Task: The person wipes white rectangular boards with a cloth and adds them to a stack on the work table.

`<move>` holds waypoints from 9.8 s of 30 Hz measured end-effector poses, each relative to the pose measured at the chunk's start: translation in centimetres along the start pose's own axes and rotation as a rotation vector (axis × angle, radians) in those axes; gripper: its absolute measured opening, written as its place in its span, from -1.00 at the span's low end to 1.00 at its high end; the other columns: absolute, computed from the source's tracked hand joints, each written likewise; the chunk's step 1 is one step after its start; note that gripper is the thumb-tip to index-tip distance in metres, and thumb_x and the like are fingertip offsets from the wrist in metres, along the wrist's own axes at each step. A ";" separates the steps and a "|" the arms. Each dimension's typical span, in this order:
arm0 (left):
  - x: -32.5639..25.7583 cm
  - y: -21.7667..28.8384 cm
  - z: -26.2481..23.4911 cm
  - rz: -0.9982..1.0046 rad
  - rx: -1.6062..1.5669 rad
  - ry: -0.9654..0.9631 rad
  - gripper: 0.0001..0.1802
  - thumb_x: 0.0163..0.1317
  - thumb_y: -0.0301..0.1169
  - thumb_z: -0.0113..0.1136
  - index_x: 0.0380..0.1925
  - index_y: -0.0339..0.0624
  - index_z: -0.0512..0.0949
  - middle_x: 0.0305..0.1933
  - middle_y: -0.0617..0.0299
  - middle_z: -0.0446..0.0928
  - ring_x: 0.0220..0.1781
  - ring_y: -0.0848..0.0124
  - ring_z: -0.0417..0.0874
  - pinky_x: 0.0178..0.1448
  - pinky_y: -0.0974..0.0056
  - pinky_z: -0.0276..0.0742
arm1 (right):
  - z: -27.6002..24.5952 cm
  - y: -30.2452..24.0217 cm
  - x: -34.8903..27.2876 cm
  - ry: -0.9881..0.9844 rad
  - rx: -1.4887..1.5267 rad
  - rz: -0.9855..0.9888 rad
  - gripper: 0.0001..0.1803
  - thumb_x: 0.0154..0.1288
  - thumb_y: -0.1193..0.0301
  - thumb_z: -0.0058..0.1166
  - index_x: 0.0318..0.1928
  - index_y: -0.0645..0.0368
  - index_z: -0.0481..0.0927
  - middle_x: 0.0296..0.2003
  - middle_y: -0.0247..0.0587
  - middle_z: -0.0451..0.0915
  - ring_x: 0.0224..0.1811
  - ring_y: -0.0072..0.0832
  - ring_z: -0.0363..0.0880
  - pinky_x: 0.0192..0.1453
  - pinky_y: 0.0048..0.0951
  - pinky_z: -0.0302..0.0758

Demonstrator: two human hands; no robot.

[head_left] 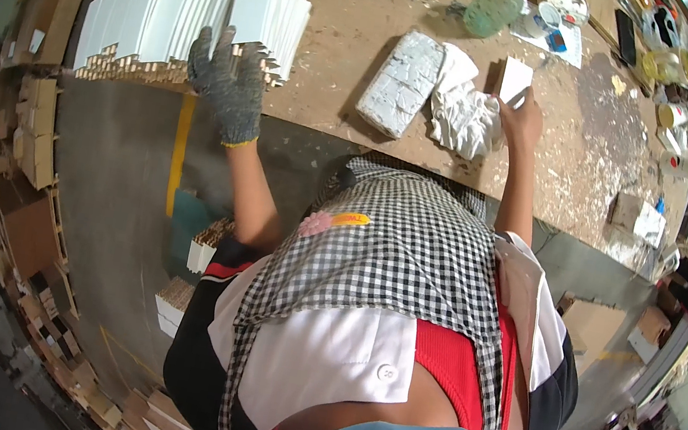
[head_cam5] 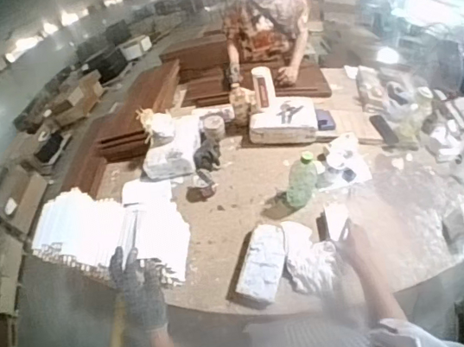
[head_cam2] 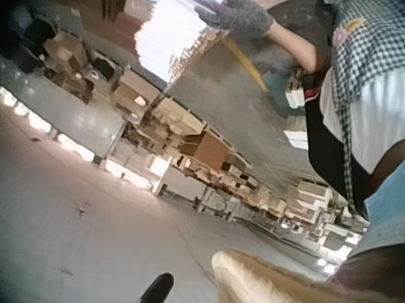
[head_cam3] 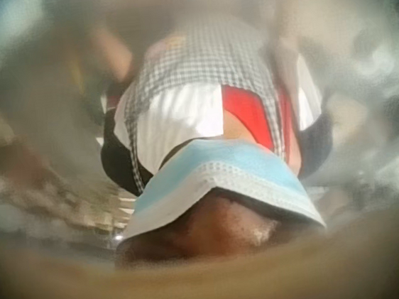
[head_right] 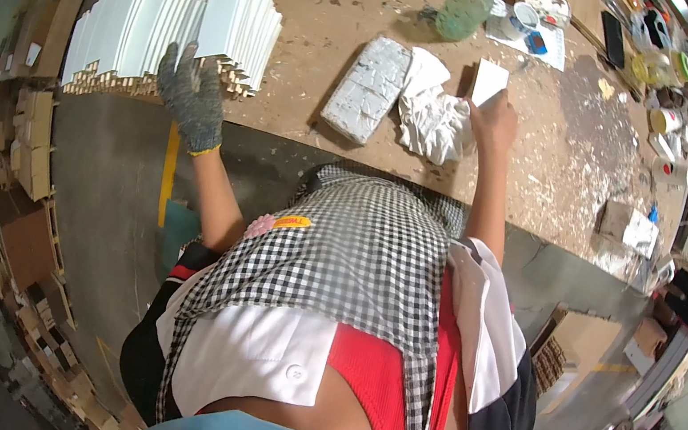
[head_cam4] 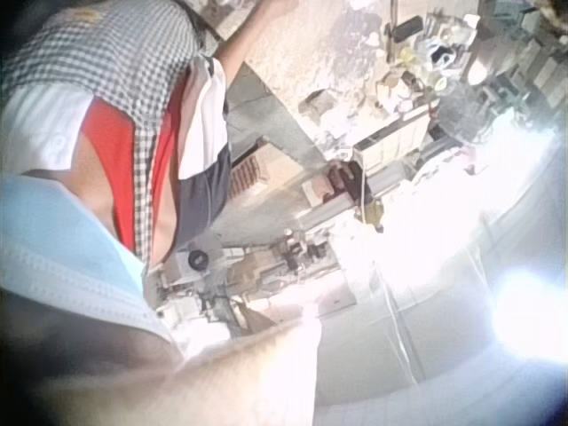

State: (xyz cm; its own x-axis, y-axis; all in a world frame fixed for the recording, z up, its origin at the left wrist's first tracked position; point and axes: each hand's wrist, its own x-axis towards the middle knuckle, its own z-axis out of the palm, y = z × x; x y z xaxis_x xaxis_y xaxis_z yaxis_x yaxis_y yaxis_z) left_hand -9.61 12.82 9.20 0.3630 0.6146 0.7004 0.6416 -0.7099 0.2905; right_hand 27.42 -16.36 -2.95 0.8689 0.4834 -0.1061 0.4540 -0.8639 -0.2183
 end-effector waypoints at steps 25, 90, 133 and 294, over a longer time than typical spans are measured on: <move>-11.3 16.1 11.7 0.118 -0.402 -0.656 -0.28 0.11 0.07 0.34 0.18 -0.11 0.52 0.47 -0.19 0.12 0.48 -0.24 0.09 0.47 -0.23 0.06 | 6.0 -3.7 -3.8 -0.045 -0.083 -0.596 -0.22 0.14 0.35 0.12 0.42 0.02 0.24 0.41 0.26 0.12 0.41 0.26 0.14 0.45 0.09 0.17; -11.0 13.3 8.5 -0.952 -1.139 -1.017 -0.36 0.31 -0.16 0.23 0.29 -0.30 0.39 0.15 0.02 0.54 0.14 0.30 0.54 0.21 0.27 0.48 | -6.8 -11.3 -6.4 0.158 1.229 -0.295 -0.74 0.38 0.32 0.07 -0.05 0.18 0.64 -0.12 -0.14 0.65 0.00 -0.37 0.60 0.05 -0.34 0.50; -13.2 35.1 19.3 0.341 -0.329 -1.061 -0.45 0.21 0.06 0.17 0.10 0.01 0.62 0.57 -0.28 -0.17 0.53 -0.49 -0.33 0.45 -0.52 -0.33 | -8.8 17.4 -2.9 0.584 1.918 0.383 -0.61 0.52 0.32 -0.22 0.16 0.30 0.47 0.01 -0.06 0.61 -0.06 -0.26 0.65 -0.04 -0.25 0.65; -13.0 5.1 13.5 -0.161 -0.488 -1.164 -0.19 0.10 -0.35 0.45 0.34 -0.26 0.29 0.28 -0.04 0.49 0.26 0.09 0.55 0.32 0.16 0.49 | -1.3 -11.4 -10.0 -0.002 0.275 -0.891 -0.35 0.19 0.71 -0.02 0.24 -0.20 0.55 0.06 -0.17 0.48 0.08 -0.23 0.52 0.10 -0.29 0.58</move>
State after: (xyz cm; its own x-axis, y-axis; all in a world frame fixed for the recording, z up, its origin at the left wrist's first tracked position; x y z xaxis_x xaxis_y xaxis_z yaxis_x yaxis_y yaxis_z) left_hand -1.90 5.87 -7.25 0.8397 0.4669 -0.2774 0.5093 -0.4996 0.7007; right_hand 13.84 -11.56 1.83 0.2223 0.9522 0.2094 0.8902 -0.1106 -0.4420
